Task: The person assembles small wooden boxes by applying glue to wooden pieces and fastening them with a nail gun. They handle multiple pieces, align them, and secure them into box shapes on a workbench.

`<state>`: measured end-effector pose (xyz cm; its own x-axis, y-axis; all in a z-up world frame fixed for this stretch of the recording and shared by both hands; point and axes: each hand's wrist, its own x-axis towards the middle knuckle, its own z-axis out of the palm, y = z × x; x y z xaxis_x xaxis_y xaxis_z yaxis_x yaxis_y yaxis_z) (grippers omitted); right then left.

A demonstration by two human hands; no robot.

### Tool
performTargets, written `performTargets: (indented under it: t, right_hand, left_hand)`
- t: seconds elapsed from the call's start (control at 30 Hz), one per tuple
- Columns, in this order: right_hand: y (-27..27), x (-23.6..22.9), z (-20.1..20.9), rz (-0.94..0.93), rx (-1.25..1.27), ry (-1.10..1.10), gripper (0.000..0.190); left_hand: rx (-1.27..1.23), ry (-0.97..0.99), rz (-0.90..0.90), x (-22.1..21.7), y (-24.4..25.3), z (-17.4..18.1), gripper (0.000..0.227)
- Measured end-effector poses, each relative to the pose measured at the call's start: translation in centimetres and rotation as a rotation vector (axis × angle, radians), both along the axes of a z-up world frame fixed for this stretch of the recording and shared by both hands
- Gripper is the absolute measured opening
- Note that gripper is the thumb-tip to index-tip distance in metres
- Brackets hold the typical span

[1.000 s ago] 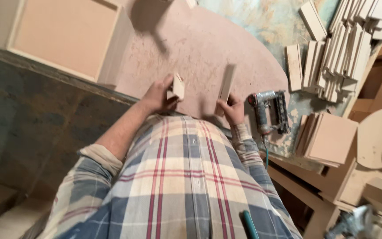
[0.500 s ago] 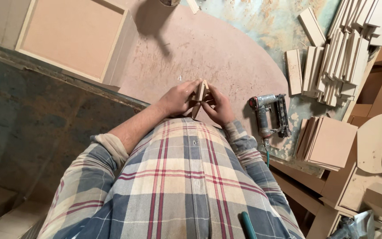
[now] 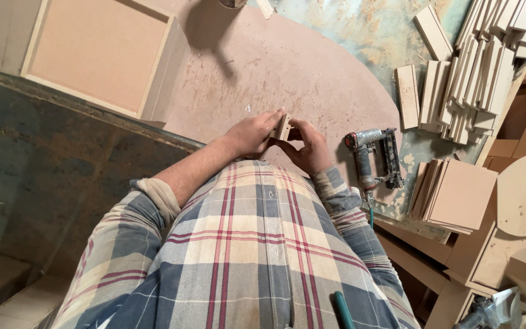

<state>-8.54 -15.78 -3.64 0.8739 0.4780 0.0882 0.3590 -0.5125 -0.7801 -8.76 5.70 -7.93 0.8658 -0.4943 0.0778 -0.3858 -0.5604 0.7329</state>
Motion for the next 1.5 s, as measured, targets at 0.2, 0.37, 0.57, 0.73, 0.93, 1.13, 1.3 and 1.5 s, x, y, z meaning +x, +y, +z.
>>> performTargets:
  t: [0.2, 0.37, 0.57, 0.73, 0.93, 1.13, 1.3, 1.5]
  right_hand:
    - [-0.2, 0.1, -0.7, 0.036, 0.076, -0.099, 0.059]
    - [-1.0, 0.4, -0.8, 0.127, -0.086, -0.206, 0.057]
    - [-1.1, 0.4, -0.6, 0.119, -0.074, -0.254, 0.052]
    - [-0.8, 0.3, -0.4, 0.116, -0.069, -0.263, 0.051]
    - [-0.7, 0.2, -0.3, 0.115, -0.056, -0.286, 0.051]
    - [-0.9, 0.2, -0.8, 0.12, -0.06, -0.278, 0.052]
    - [-1.1, 0.1, -0.8, 0.121, -0.052, -0.274, 0.052]
    - [-1.0, 0.2, -0.4, 0.1, -0.057, -0.291, 0.052]
  left_hand:
    - [0.099, 0.101, -0.011, 0.1, -0.6, -0.3, 0.084]
    - [0.06, 0.037, -0.008, -0.1, -1.2, -0.9, 0.083]
    - [0.099, 0.073, -0.043, 0.0, -1.2, -1.6, 0.083]
    - [0.013, 0.05, 0.016, -0.3, -1.4, -3.9, 0.075]
    - [0.053, 0.074, 0.034, -0.2, -2.1, -8.2, 0.069]
    - [0.074, 0.088, 0.021, -0.3, -2.2, -10.8, 0.073]
    - [0.133, 0.027, 0.052, -0.5, -2.7, -10.5, 0.066]
    - [0.251, 0.044, 0.126, -1.3, -2.9, -4.9, 0.039]
